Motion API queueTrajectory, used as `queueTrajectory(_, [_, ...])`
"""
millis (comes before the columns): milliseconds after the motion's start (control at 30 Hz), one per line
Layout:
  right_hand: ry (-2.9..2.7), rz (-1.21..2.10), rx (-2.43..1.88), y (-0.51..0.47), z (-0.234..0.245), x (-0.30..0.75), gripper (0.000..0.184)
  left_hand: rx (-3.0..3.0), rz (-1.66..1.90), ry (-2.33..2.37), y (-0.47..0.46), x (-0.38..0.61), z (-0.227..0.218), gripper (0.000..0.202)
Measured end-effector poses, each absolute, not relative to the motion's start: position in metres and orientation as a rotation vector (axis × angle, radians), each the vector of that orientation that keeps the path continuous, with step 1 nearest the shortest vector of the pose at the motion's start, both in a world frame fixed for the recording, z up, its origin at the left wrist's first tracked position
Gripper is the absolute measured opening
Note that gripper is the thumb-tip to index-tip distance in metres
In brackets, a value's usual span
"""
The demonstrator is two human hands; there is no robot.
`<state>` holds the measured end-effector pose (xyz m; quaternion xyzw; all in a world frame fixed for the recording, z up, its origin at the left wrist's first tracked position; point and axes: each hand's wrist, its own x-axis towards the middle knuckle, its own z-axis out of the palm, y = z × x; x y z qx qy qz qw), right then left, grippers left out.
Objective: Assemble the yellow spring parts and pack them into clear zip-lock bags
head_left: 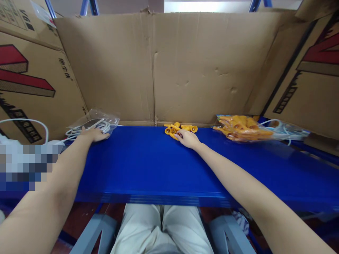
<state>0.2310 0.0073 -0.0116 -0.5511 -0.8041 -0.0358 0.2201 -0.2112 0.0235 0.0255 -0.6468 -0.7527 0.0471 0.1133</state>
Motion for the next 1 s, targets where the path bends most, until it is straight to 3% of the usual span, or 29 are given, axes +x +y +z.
queueTrajectory(67, [-2.252,-0.113,-1.515,0.007,-0.012,0.231,0.035,-1.796,0.239,-2.251,0.022,-0.198,0.028,0.063])
queueTrajectory(200, [-2.281,-0.148,-1.506,0.008,-0.014,0.231,0.039,-1.908,0.23,-2.076,0.021,-0.18,0.023,0.05])
queueTrajectory(667, [-2.221,-0.259,-1.54,0.014,-0.016,0.229,0.027,-1.907,0.121,-2.122,0.023,-0.18,0.015,0.042])
queueTrajectory(1000, [-2.022,-0.112,-1.657,0.016,-0.013,0.238,0.022,-1.982,0.118,-2.03,0.023,-0.181,0.02,0.033])
